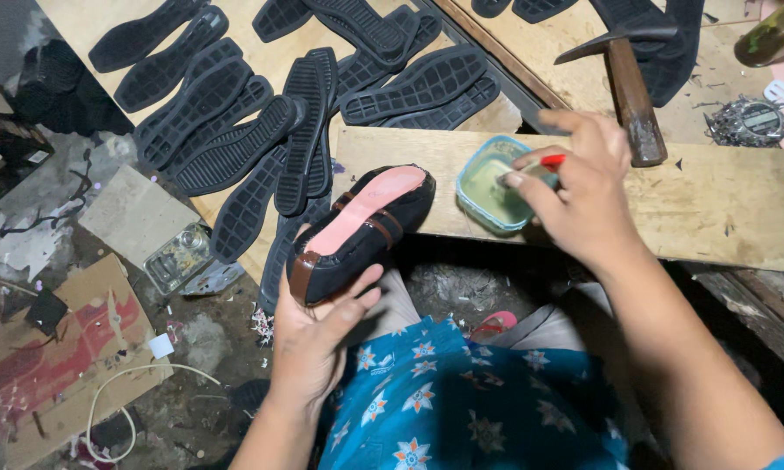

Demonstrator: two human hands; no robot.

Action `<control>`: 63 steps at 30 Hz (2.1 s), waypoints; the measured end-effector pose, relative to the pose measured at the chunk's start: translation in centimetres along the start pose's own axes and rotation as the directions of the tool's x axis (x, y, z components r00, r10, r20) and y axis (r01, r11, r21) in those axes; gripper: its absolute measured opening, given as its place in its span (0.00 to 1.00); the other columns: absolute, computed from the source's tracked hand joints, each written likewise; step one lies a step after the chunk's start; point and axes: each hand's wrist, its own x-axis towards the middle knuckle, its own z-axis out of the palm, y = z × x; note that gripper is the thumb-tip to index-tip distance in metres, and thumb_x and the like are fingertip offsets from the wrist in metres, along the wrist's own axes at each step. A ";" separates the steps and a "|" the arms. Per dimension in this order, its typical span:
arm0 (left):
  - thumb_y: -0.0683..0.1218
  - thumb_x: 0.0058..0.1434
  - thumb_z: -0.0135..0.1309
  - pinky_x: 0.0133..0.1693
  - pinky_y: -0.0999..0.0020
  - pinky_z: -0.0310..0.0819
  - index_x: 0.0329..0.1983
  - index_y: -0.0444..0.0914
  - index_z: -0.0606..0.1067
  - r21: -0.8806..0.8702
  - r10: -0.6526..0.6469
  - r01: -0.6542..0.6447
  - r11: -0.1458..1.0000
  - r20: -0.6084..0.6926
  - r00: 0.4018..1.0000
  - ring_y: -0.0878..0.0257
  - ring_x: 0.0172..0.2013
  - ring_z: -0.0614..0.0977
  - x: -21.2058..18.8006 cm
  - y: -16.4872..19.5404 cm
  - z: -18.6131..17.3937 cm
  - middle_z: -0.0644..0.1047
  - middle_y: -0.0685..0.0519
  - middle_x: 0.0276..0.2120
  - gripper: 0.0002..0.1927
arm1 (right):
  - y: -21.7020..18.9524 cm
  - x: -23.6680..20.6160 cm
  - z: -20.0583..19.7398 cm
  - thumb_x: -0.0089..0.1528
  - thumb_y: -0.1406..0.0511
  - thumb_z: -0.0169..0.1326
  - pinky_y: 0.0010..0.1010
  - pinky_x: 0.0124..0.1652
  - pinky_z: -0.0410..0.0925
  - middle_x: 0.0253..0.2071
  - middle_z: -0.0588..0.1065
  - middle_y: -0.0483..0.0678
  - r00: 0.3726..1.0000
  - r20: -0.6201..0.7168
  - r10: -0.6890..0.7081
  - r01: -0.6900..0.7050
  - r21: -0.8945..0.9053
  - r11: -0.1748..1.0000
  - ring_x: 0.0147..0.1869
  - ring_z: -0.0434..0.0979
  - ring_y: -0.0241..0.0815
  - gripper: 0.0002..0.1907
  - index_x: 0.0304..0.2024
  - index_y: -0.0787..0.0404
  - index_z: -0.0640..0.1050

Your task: The person holds a black shoe with a pink insole in one hand and uses a brush to apply glue from a small container onto the sole edge of the shoe. They rotate the shoe to coat different sections of the sole edge, dipping the brush back into the glue container as needed.

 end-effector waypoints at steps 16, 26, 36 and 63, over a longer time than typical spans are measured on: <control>0.38 0.57 0.66 0.63 0.66 0.72 0.69 0.31 0.66 0.588 0.456 -0.391 0.708 0.042 0.889 0.61 0.58 0.79 1.3 1.3 0.5 0.76 0.46 0.58 0.37 | -0.6 -6.4 -2.6 0.69 0.65 0.58 0.29 0.46 0.71 0.40 0.81 0.51 0.856 0.018 0.517 -0.483 0.389 0.785 0.44 0.79 0.39 0.10 0.48 0.66 0.80; 0.37 0.50 0.70 0.67 0.55 0.72 0.65 0.33 0.65 0.277 0.225 -0.312 0.909 0.306 0.925 0.52 0.63 0.78 -2.2 4.4 1.7 0.74 0.39 0.63 0.40 | -6.7 -6.8 -5.2 0.72 0.72 0.55 0.44 0.50 0.76 0.43 0.76 0.59 0.929 0.078 0.361 -0.102 0.994 0.046 0.46 0.81 0.50 0.09 0.53 0.69 0.71; 0.35 0.50 0.72 0.68 0.55 0.72 0.68 0.36 0.66 0.266 0.120 -0.274 0.924 0.478 0.870 0.51 0.67 0.75 -2.5 2.2 2.8 0.71 0.39 0.68 0.42 | -12.9 -6.3 -7.2 0.64 0.75 0.57 0.32 0.52 0.77 0.48 0.77 0.60 0.994 -0.102 -0.033 0.100 0.773 0.627 0.51 0.83 0.45 0.15 0.51 0.64 0.70; 0.35 0.52 0.71 0.69 0.57 0.71 0.69 0.35 0.66 0.344 0.102 -0.285 0.895 0.464 0.880 0.52 0.67 0.76 -2.7 1.7 3.3 0.71 0.39 0.69 0.42 | -11.7 -7.2 -8.0 0.65 0.73 0.57 0.32 0.49 0.79 0.48 0.80 0.57 0.994 0.108 0.004 -0.089 0.808 0.582 0.49 0.86 0.42 0.12 0.50 0.62 0.73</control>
